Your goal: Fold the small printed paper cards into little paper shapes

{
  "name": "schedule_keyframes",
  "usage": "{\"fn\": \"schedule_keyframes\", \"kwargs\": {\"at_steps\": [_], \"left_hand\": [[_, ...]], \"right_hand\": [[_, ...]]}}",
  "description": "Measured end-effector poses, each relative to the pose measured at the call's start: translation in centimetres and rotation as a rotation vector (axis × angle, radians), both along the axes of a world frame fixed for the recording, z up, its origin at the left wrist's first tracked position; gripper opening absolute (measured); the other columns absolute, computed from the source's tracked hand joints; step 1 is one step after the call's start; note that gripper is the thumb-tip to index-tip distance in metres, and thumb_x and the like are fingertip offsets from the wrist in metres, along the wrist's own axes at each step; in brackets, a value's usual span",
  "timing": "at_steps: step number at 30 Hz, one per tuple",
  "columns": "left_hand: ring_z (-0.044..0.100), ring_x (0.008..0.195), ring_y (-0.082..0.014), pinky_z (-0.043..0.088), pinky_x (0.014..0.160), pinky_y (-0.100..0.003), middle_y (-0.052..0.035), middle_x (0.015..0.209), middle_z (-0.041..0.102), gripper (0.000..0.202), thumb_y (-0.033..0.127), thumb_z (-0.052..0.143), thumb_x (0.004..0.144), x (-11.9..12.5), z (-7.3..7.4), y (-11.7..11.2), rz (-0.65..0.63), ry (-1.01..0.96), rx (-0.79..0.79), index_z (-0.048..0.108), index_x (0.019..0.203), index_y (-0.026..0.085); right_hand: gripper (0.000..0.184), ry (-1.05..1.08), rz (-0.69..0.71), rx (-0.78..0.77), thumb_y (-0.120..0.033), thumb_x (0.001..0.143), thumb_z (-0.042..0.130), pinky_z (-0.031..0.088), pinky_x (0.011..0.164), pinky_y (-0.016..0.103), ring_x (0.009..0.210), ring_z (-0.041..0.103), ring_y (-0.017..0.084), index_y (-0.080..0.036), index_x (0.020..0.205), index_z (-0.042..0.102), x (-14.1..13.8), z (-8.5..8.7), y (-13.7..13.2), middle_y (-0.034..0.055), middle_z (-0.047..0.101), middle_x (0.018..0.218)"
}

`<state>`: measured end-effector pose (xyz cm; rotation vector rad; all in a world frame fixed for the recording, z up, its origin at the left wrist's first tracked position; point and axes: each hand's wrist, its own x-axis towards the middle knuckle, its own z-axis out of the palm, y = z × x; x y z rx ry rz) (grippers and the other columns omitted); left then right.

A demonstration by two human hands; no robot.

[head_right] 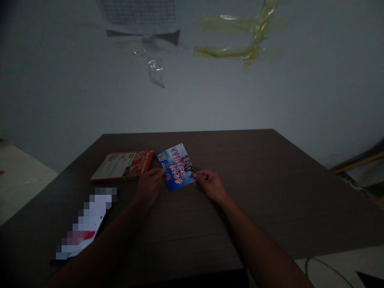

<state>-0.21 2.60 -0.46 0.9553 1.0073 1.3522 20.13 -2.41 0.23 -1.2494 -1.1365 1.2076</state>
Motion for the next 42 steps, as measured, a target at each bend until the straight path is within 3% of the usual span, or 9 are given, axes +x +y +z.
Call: {"fn": "schedule_keyframes", "kwargs": {"at_steps": [22, 27, 42], "left_hand": [[0.058, 0.065, -0.0140, 0.044, 0.066, -0.026, -0.0034, 0.069, 0.067, 0.027, 0.035, 0.076, 0.060, 0.32, -0.43, -0.28, -0.050, 0.039, 0.002, 0.070, 0.072, 0.012], [0.059, 0.065, -0.0139, 0.044, 0.068, -0.027, -0.0041, 0.070, 0.068, 0.027, 0.035, 0.076, 0.060, 0.34, -0.46, -0.36, -0.086, 0.052, 0.004, 0.071, 0.072, 0.012], [0.057, 0.063, -0.0136, 0.043, 0.066, -0.026, -0.0034, 0.069, 0.068, 0.025, 0.037, 0.075, 0.062, 0.45, -0.75, -0.72, -0.154, 0.155, -0.002, 0.072, 0.071, 0.014]], "right_hand": [[0.033, -0.056, -0.038, 0.111, -0.047, 0.070, 0.066, 0.039, 0.056, 0.025, 0.058, 0.054, 0.012, -0.014, 0.074, 0.068, 0.41, -0.31, 0.24, 0.0028, 0.066, 0.067], [0.036, -0.006, -0.044, 0.053, -0.048, 0.069, 0.068, 0.038, 0.051, 0.023, 0.052, 0.052, 0.011, -0.013, 0.078, 0.068, 0.33, -0.06, 0.08, 0.0022, 0.065, 0.063], [0.036, 0.102, -0.077, 0.019, -0.048, 0.066, 0.071, 0.049, 0.051, 0.025, 0.052, 0.056, 0.011, -0.015, 0.079, 0.068, 0.15, -0.40, 0.26, 0.0010, 0.065, 0.065]]}}
